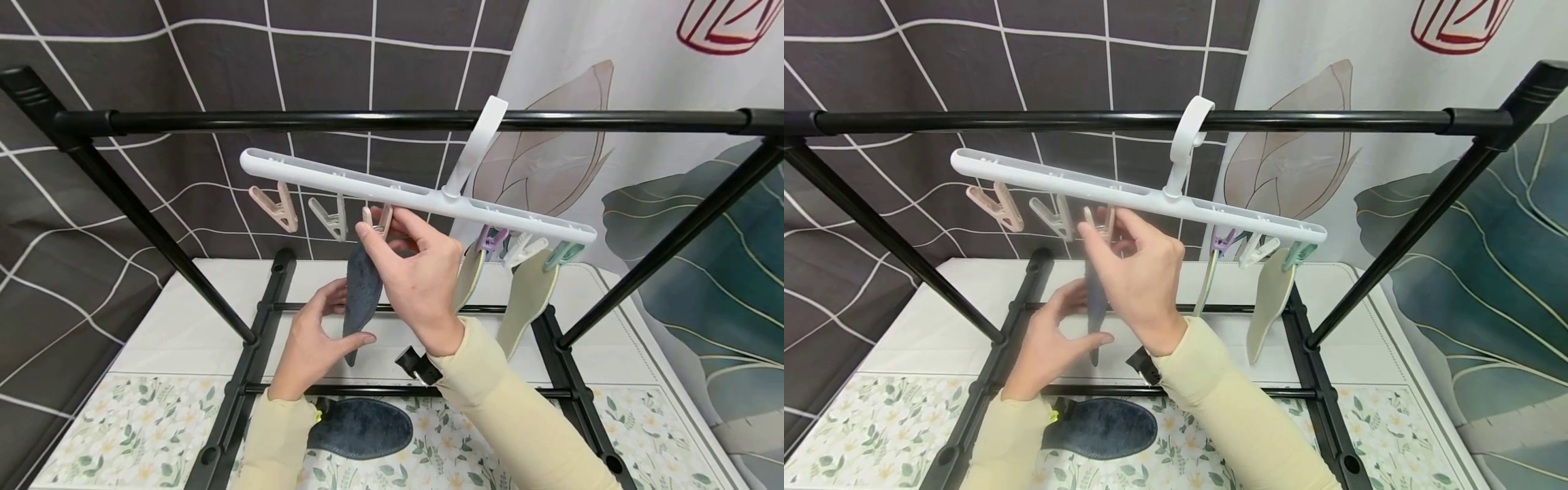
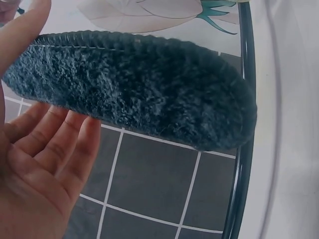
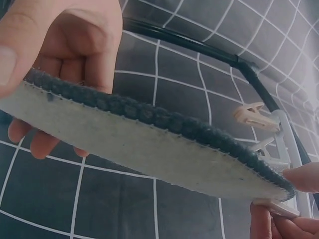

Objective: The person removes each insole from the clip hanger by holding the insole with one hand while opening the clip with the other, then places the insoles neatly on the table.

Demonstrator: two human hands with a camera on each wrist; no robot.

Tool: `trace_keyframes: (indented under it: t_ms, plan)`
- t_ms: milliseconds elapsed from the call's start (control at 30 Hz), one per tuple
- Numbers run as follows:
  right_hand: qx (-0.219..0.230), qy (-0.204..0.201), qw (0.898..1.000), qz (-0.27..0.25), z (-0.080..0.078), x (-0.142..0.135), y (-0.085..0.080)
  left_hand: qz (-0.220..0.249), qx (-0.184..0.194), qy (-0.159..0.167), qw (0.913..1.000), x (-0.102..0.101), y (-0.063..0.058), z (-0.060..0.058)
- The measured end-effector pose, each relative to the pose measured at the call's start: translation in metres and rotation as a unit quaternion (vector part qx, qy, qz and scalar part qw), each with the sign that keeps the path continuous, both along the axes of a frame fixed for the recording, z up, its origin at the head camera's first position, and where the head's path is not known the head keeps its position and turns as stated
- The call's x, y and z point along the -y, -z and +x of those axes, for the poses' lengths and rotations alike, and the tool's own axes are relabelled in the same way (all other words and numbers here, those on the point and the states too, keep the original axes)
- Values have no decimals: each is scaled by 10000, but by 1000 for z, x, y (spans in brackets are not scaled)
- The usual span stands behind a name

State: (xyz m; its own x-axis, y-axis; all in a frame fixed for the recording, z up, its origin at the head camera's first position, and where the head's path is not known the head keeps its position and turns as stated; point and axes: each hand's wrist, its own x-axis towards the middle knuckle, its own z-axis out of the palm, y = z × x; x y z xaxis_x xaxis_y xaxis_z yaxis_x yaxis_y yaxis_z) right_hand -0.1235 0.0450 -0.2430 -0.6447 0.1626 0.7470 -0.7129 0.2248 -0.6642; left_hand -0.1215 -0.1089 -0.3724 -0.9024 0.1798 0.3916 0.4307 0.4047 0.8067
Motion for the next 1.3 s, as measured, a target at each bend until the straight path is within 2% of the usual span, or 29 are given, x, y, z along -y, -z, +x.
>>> trace_keyframes:
  t_ms: [133, 200, 333, 533, 767, 1300]
  plan:
    - [-19, -35, 10000, 38, 9, 2, -12, -74, -65, -23, 9999, 1, 4, -2]
    - [-41, -73, 10000, 43, 10, 1, -12, -118, -139, -7, 9998, 2, 5, -4]
    - [-87, -63, 9999, 81, 1, -2, -2, -142, -244, 23, 9996, 2, 7, -4]
    - [-224, 96, 9995, 191, -12, -6, 11, -229, -187, -8, 9996, 3, 7, -4]
    - [-238, 165, 9993, 245, -13, -7, 11, -176, -243, 92, 9995, 3, 7, -4]
    - [-313, 316, 9983, 369, -14, -10, 10, -389, -348, 6, 9986, 3, 8, -3]
